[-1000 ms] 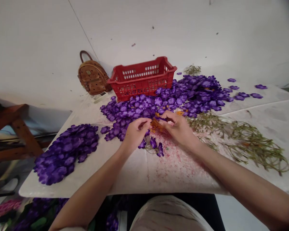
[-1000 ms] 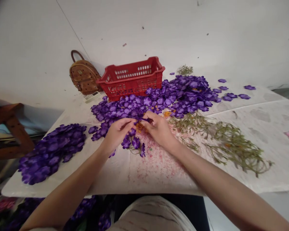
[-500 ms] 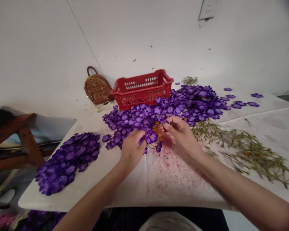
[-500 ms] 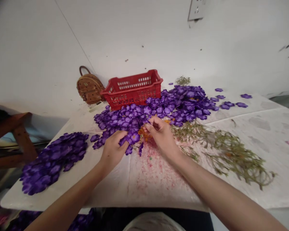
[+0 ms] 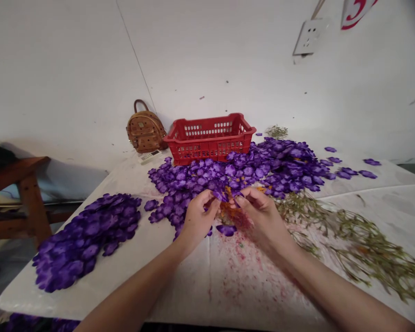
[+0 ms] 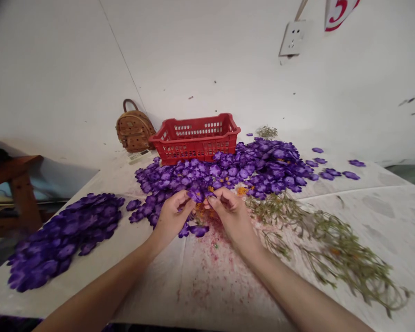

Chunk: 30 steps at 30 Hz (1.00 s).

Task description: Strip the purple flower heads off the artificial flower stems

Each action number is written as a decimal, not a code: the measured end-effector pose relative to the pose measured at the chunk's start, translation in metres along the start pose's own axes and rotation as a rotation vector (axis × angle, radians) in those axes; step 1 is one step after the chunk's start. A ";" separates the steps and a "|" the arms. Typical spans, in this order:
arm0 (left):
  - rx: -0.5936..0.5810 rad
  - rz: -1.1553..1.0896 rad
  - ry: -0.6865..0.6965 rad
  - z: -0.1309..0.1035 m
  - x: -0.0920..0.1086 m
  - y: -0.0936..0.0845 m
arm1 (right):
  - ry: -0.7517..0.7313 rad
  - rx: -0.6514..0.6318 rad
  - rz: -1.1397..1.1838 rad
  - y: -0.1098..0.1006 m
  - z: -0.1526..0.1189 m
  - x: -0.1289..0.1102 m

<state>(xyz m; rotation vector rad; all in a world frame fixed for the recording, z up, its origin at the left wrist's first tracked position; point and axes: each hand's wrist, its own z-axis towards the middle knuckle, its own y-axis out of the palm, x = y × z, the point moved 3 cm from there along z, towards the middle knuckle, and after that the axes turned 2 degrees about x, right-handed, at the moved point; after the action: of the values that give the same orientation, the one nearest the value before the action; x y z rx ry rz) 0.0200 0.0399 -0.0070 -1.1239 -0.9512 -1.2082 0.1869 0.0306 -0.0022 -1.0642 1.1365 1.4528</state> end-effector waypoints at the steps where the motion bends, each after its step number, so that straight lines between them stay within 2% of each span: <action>1: -0.006 -0.051 -0.023 0.000 -0.002 0.000 | -0.011 0.010 -0.011 0.000 0.000 -0.001; 4: -0.015 -0.109 -0.086 0.000 -0.002 -0.002 | -0.040 0.028 -0.036 -0.001 0.003 -0.001; 8: -0.023 -0.117 -0.158 -0.001 -0.003 -0.003 | -0.007 -0.019 -0.018 0.000 0.004 0.002; 10: 0.009 -0.086 -0.135 0.000 -0.004 -0.004 | 0.081 -0.079 0.028 0.004 0.001 0.003; 14: 0.063 0.025 -0.002 0.001 -0.005 -0.006 | 0.373 -0.227 0.190 0.015 -0.007 0.004; 17: 0.094 0.148 0.040 -0.002 -0.002 -0.006 | 0.529 -0.219 0.364 0.018 -0.008 0.006; 20: 0.127 0.274 0.095 -0.006 0.004 -0.007 | 0.610 -0.162 0.497 0.016 -0.005 0.009; 22: 0.088 0.298 0.155 -0.008 0.008 -0.006 | 0.612 -0.116 0.537 0.012 -0.002 0.011; 25: -0.029 0.295 0.221 -0.007 0.007 -0.004 | 0.563 -0.083 0.534 0.006 0.001 0.011; 30: -0.088 0.404 0.281 -0.003 0.001 -0.004 | 0.363 -0.080 0.411 0.000 0.003 0.006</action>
<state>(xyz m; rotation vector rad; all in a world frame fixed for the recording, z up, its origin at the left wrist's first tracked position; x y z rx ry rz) 0.0157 0.0364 -0.0059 -1.1147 -0.4340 -1.0450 0.1855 0.0350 -0.0076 -1.2333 1.6410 1.6729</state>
